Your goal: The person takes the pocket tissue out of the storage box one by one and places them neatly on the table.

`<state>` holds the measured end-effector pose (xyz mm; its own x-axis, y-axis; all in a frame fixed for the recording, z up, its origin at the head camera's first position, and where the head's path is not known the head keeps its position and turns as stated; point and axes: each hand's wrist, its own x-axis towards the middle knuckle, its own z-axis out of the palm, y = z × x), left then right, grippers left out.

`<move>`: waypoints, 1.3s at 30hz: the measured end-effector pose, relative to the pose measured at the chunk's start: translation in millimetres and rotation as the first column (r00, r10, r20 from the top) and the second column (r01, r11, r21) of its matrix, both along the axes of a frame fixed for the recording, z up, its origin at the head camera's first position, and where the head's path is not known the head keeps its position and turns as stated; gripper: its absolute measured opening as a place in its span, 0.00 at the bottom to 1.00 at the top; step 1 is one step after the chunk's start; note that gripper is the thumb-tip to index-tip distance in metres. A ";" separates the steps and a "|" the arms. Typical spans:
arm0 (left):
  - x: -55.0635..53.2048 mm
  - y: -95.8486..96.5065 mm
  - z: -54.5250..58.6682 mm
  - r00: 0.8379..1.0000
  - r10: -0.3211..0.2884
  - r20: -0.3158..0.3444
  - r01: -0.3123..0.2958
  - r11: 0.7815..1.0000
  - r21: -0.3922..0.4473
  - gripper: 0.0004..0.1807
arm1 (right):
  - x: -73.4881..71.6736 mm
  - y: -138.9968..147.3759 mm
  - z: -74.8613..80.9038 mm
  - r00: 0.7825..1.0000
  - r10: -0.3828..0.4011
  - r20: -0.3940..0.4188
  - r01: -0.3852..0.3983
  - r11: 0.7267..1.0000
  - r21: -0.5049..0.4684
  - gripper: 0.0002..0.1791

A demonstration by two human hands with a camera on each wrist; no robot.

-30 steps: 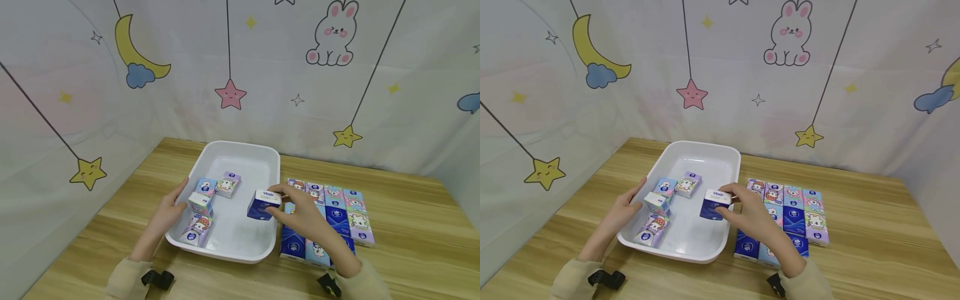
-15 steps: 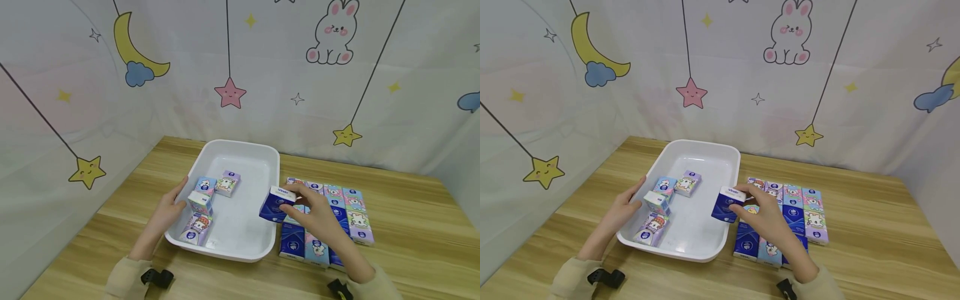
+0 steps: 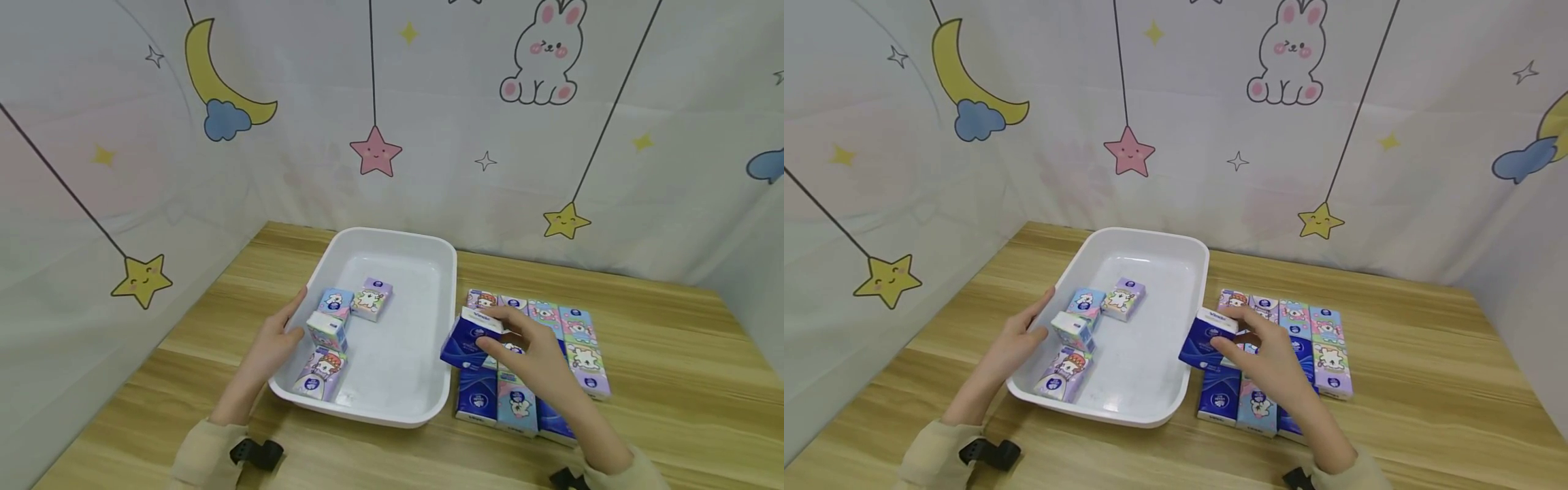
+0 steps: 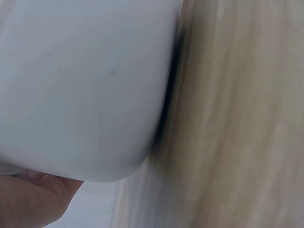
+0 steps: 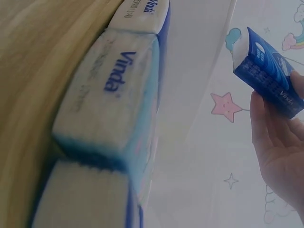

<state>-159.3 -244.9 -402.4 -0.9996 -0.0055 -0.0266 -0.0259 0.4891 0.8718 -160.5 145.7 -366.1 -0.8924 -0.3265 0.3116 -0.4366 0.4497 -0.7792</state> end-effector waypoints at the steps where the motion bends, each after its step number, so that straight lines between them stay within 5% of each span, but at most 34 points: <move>1: -0.1 -0.1 0.1 1.000 0.002 0.000 -0.002 1.000 -0.001 0.38 | 0.6 1.6 -0.5 1.000 -0.001 0.001 0.001 1.000 -0.004 0.19; 18: 1.4 0.6 2.5 1.000 0.011 0.011 -0.010 0.999 -0.031 0.39 | 12.9 27.4 -9.7 0.996 -0.063 0.057 0.062 0.998 0.023 0.20; 31: 1.1 0.9 3.8 1.000 0.004 0.015 -0.003 1.000 -0.021 0.38 | 19.8 54.6 -16.5 0.967 -0.173 0.187 0.162 0.984 0.073 0.18; 35: 0.8 0.8 3.4 1.000 0.006 0.013 -0.005 1.000 -0.022 0.38 | 20.6 64.1 -18.3 0.941 -0.214 0.262 0.196 0.976 0.096 0.21; 39: 0.3 0.7 3.2 1.000 0.009 0.016 -0.009 1.000 -0.025 0.39 | 20.7 73.2 -18.8 0.891 -0.285 0.354 0.243 0.957 0.159 0.25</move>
